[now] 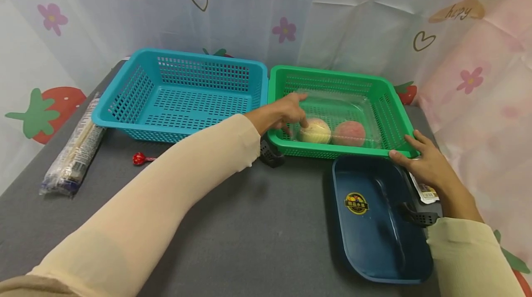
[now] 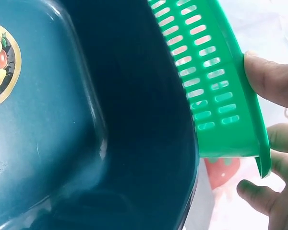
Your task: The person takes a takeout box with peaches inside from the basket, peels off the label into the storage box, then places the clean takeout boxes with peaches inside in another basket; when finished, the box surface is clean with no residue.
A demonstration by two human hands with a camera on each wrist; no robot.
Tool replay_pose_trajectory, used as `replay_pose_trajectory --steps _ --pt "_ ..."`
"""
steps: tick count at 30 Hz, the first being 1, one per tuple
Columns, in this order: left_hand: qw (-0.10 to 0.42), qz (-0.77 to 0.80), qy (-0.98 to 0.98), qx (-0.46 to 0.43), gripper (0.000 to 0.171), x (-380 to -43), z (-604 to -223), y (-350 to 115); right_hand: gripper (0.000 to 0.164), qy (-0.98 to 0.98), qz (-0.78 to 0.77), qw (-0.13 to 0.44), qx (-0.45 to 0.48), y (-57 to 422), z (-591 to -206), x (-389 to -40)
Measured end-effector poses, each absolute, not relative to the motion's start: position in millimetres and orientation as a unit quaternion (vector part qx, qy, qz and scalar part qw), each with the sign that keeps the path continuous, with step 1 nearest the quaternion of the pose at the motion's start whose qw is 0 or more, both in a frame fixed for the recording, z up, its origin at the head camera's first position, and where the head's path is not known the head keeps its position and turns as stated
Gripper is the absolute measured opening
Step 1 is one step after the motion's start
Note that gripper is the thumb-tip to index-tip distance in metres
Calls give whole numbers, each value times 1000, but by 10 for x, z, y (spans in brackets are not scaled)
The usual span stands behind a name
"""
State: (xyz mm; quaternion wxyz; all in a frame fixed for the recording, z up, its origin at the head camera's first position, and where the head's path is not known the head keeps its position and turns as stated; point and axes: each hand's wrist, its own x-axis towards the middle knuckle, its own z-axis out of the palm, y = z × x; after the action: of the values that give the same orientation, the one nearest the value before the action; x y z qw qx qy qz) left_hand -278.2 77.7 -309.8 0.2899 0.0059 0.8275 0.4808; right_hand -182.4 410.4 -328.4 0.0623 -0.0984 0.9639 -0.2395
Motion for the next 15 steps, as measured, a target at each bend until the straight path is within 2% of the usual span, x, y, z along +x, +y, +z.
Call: replay_pose_trajectory --steps 9,15 --pt "292 440 849 -6 83 -2824 -3110 836 73 961 -252 62 -93 4090 -3297 -1822" --pt "269 407 872 53 81 -2786 -3063 758 77 966 -239 63 -74 4073 -3223 -1775"
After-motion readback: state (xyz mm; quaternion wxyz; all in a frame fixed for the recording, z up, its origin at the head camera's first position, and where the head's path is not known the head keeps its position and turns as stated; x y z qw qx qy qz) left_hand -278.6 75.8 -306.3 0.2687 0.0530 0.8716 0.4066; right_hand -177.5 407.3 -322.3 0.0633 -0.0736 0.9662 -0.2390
